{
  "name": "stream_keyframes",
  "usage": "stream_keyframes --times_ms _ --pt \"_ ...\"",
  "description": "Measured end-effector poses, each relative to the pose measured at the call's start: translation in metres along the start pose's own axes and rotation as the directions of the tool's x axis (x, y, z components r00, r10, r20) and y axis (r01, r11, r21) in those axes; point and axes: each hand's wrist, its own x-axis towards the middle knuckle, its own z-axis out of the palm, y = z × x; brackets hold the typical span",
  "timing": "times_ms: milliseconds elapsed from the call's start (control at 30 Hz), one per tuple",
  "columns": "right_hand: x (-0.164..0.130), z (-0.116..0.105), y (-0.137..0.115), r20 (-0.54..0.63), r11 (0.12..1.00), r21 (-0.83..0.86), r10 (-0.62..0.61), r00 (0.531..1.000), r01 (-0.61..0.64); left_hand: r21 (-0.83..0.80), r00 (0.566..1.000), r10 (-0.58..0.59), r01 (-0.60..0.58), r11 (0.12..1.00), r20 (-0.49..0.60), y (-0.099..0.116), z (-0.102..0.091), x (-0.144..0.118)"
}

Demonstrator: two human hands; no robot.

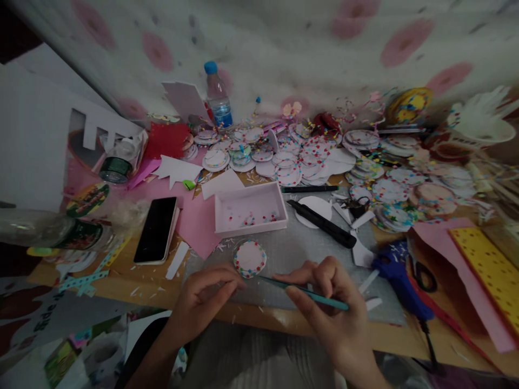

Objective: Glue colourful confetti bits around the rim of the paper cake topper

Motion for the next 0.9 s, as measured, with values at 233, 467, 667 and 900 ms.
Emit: stream_keyframes --times_ms 233,467,667,900 --pt "0.002 -0.008 0.009 -0.109 1.0 -0.018 -0.003 0.994 0.001 0.048 0.971 -0.178 0.188 0.981 -0.158 -0.035 -0.007 -0.008" --pt "0.004 -0.012 0.016 -0.141 0.998 -0.058 -0.04 0.989 0.032 0.016 0.971 -0.208 0.211 0.977 -0.122 -0.052 0.005 0.002" --pt "-0.001 -0.003 0.003 -0.2 0.99 -0.138 -0.061 0.978 0.033 0.082 0.991 -0.081 0.09 0.993 -0.109 -0.054 0.006 0.015" --pt "-0.015 0.0 0.005 0.096 0.611 -0.694 -0.445 0.89 0.381 -0.049 0.965 -0.238 0.234 0.971 -0.11 -0.022 0.016 0.006"
